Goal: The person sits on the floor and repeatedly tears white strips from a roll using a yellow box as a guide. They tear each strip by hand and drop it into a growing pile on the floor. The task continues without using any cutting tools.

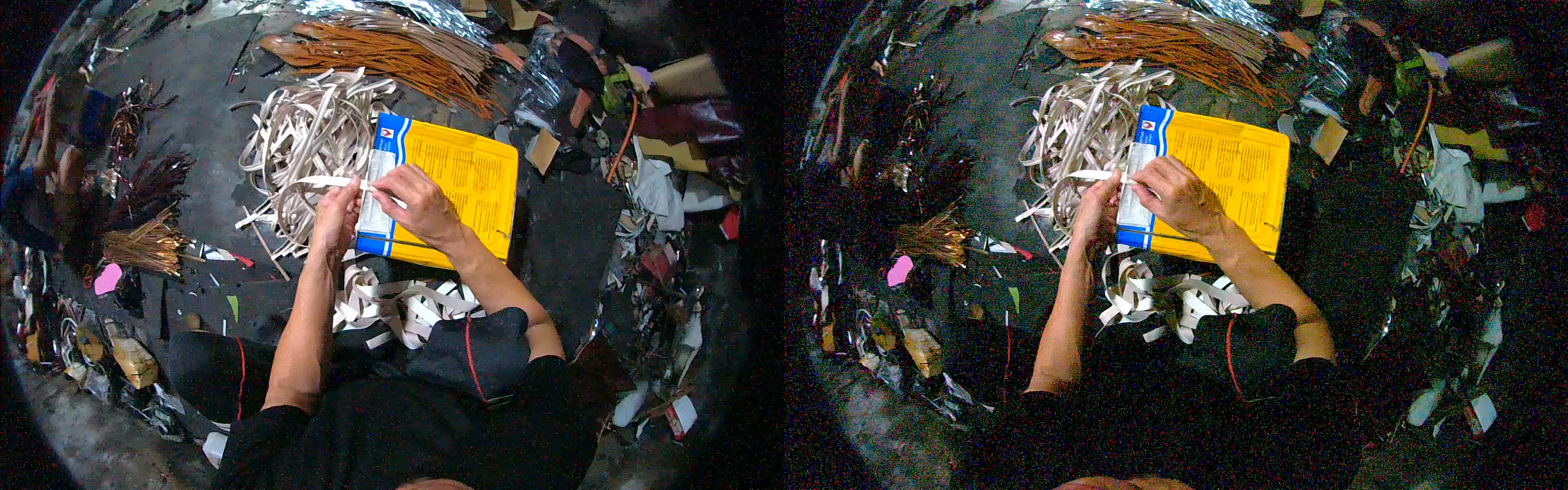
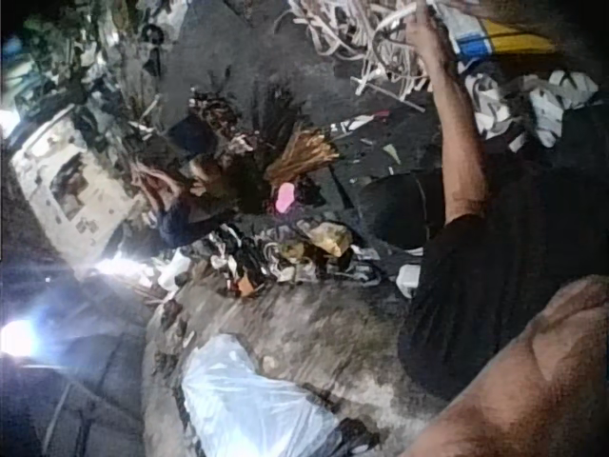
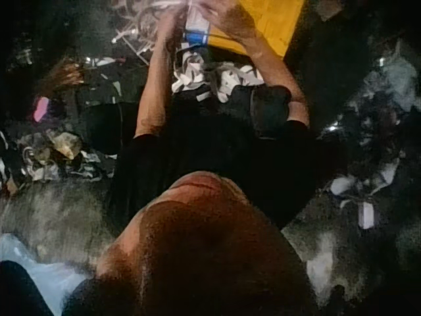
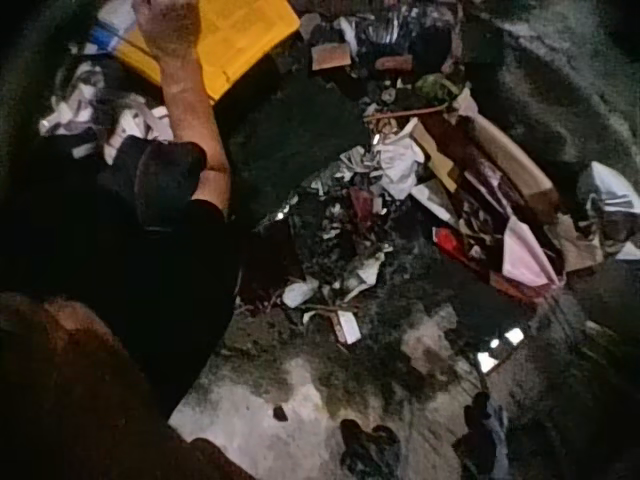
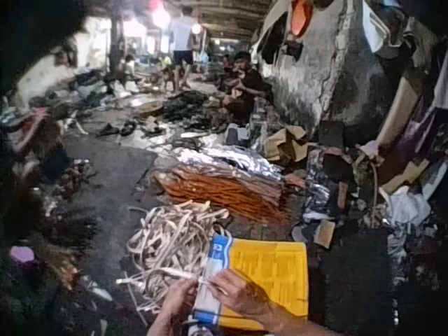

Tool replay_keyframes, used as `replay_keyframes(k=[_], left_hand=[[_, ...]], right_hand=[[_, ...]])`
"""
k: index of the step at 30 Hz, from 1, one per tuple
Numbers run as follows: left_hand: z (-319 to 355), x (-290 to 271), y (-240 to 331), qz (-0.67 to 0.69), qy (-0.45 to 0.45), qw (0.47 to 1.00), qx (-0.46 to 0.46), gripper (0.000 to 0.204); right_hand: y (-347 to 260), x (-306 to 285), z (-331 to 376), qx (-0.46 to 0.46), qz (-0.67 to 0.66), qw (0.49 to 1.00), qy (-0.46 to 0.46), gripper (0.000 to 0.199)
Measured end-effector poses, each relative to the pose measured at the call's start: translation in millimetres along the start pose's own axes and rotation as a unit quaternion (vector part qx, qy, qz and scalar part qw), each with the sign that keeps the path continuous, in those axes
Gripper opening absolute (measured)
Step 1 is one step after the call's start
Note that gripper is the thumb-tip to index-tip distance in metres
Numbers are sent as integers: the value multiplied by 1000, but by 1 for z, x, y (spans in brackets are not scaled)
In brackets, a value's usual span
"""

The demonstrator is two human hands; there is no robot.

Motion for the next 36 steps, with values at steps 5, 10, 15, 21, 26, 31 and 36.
replay_keyframes(k=[5, 10, 15, 21, 26, 31, 36], left_hand=[[5, 4, 7, -49, 9, 999, -16, 19], [-18, -20, -19, 149, -20, 983, -102, 23], [20, 23, 16, 12, 29, 999, 28, 28], [7, 2, 8, -165, 33, 981, 97, 29], [8, 14, 9, -20, 0, 999, 31, 21], [3, -3, 1, -43, -4, 999, 15, 21], [-8, -9, -8, -11, 15, 1000, -4, 20]], right_hand=[[4, -7, 7, 1, 22, 1000, -2, 13], [-3, 5, -5, -7, 7, 1000, 20, 12], [0, 2, -1, -3, -6, 1000, 27, 12], [0, -5, 1, 3, -2, 1000, 0, 11], [1, 4, -4, -23, 4, 999, 32, 10], [4, 1, 5, -6, 10, 1000, 12, 12], [-5, 4, 10, -28, 99, 995, -13, 20]])
Point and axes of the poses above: each hand's wrist, its own z-axis away from the middle knuckle, its own x-axis out of the palm, y = z × x, the point moved 3 cm from there along -z, towards the middle knuckle, and after that the axes turned 6 degrees about z, right-handed, at the moved point
